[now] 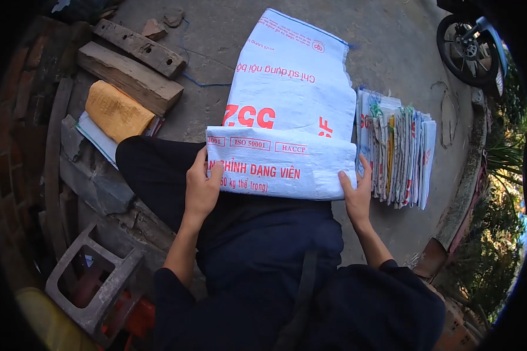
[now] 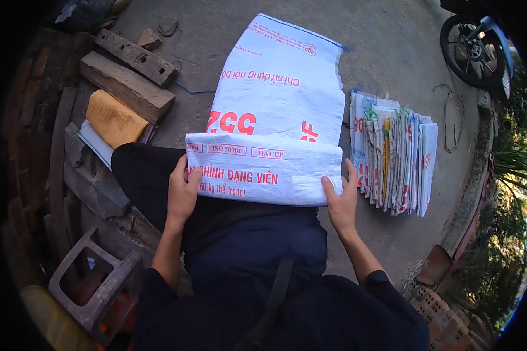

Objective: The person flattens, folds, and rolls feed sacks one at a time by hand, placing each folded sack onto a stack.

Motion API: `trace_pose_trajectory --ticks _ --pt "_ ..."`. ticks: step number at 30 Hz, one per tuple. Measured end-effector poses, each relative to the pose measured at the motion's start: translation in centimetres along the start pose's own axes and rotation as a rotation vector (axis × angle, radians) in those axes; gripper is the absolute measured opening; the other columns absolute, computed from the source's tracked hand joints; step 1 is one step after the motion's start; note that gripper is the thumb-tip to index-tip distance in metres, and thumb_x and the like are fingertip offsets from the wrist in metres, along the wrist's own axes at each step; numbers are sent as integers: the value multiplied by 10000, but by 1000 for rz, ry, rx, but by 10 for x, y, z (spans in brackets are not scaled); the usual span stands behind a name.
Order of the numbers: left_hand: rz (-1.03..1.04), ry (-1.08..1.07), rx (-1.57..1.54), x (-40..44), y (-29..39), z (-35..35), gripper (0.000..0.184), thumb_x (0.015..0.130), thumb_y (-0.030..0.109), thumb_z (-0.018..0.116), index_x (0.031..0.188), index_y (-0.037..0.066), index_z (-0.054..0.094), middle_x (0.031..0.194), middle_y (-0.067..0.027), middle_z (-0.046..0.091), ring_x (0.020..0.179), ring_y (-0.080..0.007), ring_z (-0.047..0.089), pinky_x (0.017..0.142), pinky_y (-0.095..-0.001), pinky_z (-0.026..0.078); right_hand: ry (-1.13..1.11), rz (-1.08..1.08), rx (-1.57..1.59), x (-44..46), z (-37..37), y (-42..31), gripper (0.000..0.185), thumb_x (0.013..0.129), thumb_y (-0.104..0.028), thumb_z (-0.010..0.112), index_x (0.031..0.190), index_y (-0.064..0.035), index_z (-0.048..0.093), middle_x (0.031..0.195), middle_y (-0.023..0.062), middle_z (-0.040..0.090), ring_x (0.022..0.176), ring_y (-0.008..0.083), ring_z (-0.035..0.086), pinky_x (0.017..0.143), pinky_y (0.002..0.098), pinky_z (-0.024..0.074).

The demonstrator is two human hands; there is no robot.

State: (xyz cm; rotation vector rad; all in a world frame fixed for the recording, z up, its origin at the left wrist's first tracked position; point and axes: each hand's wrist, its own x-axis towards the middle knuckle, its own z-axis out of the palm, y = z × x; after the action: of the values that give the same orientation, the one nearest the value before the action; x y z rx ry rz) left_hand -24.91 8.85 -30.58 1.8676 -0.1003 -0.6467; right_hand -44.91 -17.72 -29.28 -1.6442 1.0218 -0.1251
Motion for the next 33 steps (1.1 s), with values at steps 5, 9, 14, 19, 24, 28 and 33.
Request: trace_pose_trajectory --ticks 5,9,14,19,24,28,33 --pt "-96 -82 268 8 0 3 479 840 106 540 1287 -58 489 1104 -230 632 1011 -366 619 898 -429 465 -152 117 -345 8 -8 -24 811 835 -172 676 1478 -19 207 1211 241 544 1102 283 569 930 373 441" --pt "593 252 1088 1 31 36 544 815 56 549 1352 2 477 1412 -181 425 1357 -398 329 1071 -447 318 -159 -598 -966 15 -2 -47 727 818 -96 581 1488 -128 301 1532 200 193 1406 409 207 1136 518 136" --pt "798 -303 732 12 17 104 631 939 447 504 1401 25 425 1485 -169 368 1405 -316 297 1136 -440 238 -344 -651 -1224 25 22 -32 673 922 -500 518 1473 -156 341 1542 173 225 1405 386 244 1115 538 209" --pt "800 -291 758 53 -14 107 636 970 492 411 1447 73 372 1536 -101 303 1431 -299 240 1148 -461 201 -341 -610 -838 41 27 4 742 919 -491 530 1496 -110 263 1561 209 136 1406 457 192 1121 535 215" --pt "317 -91 724 92 -59 82 695 976 496 395 1490 45 268 1529 -276 200 1427 -412 190 1148 -480 175 -385 -556 -708 43 25 13 750 923 -486 525 1502 -101 243 1574 212 71 1434 441 121 1149 517 173" --pt "-222 -207 356 114 -70 63 841 931 527 454 1470 -68 203 1463 -338 290 1378 -417 313 1123 -418 273 -443 -594 -550 50 9 26 764 921 -520 513 1502 -101 245 1572 218 87 1444 423 104 1154 512 162" --pt "-382 -337 -200 117 -47 24 551 996 341 475 1391 -32 388 1264 -176 572 1148 -225 582 957 -331 468 -648 -931 -476 47 -41 59 1093 702 -634 720 1512 -135 182 1539 233 216 1417 419 233 1132 513 246"
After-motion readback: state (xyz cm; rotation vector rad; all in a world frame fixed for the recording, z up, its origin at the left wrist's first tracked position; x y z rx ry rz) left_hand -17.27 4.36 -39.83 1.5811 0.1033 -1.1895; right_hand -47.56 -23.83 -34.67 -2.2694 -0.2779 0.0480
